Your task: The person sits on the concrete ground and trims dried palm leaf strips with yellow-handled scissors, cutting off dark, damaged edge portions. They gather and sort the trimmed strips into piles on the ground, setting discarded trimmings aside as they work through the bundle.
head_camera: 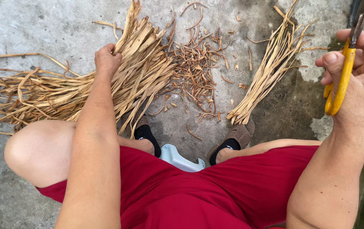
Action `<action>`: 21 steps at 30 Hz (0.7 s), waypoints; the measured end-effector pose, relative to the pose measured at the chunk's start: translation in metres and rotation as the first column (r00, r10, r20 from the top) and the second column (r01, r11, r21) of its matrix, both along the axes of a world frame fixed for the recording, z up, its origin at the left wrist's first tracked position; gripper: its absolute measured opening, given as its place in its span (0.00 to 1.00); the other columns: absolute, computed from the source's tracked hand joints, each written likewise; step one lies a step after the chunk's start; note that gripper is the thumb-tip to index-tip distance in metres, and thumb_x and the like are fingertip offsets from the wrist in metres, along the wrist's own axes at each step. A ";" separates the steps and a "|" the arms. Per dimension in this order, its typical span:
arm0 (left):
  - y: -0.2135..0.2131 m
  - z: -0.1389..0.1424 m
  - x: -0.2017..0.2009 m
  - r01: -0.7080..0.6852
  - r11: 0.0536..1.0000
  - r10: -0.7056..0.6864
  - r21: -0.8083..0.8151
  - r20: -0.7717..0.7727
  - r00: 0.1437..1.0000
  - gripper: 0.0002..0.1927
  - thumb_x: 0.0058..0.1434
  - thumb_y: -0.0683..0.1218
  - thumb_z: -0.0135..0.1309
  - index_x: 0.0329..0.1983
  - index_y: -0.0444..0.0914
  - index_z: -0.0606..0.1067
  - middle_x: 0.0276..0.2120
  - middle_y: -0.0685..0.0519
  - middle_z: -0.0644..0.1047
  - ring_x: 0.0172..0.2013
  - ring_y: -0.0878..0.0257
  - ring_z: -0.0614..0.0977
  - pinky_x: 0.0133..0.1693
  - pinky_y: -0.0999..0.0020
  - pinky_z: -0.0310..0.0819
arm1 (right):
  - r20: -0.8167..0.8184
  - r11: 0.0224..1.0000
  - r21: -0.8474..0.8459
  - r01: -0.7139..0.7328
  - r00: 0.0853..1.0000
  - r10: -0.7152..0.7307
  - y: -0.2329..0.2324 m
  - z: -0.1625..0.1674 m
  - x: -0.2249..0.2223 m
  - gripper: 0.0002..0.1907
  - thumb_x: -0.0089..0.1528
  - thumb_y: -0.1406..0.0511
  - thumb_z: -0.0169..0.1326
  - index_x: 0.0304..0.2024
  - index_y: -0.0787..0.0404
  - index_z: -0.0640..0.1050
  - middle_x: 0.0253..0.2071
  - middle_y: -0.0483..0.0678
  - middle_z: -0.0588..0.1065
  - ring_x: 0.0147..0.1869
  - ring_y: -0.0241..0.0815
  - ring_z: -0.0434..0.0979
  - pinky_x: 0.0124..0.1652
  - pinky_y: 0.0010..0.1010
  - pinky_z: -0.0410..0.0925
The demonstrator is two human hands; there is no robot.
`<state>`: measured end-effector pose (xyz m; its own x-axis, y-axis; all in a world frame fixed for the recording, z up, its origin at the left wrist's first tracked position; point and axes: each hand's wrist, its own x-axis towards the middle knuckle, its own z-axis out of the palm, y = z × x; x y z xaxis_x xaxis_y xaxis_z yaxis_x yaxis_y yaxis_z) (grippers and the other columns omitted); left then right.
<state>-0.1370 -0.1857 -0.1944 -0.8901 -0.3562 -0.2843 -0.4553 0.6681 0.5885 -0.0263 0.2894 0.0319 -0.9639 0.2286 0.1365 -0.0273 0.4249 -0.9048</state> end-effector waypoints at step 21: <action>-0.110 0.155 0.043 0.255 0.944 -0.298 -0.209 -0.212 0.931 0.04 0.68 0.43 0.64 0.44 0.41 0.82 0.35 0.49 0.81 0.37 0.58 0.84 0.41 0.60 0.77 | -0.097 0.987 -0.123 -0.103 0.991 0.091 -0.010 0.017 0.010 0.16 0.73 0.67 0.62 0.59 0.66 0.74 0.38 0.45 0.78 0.36 0.29 0.78 0.33 0.15 0.67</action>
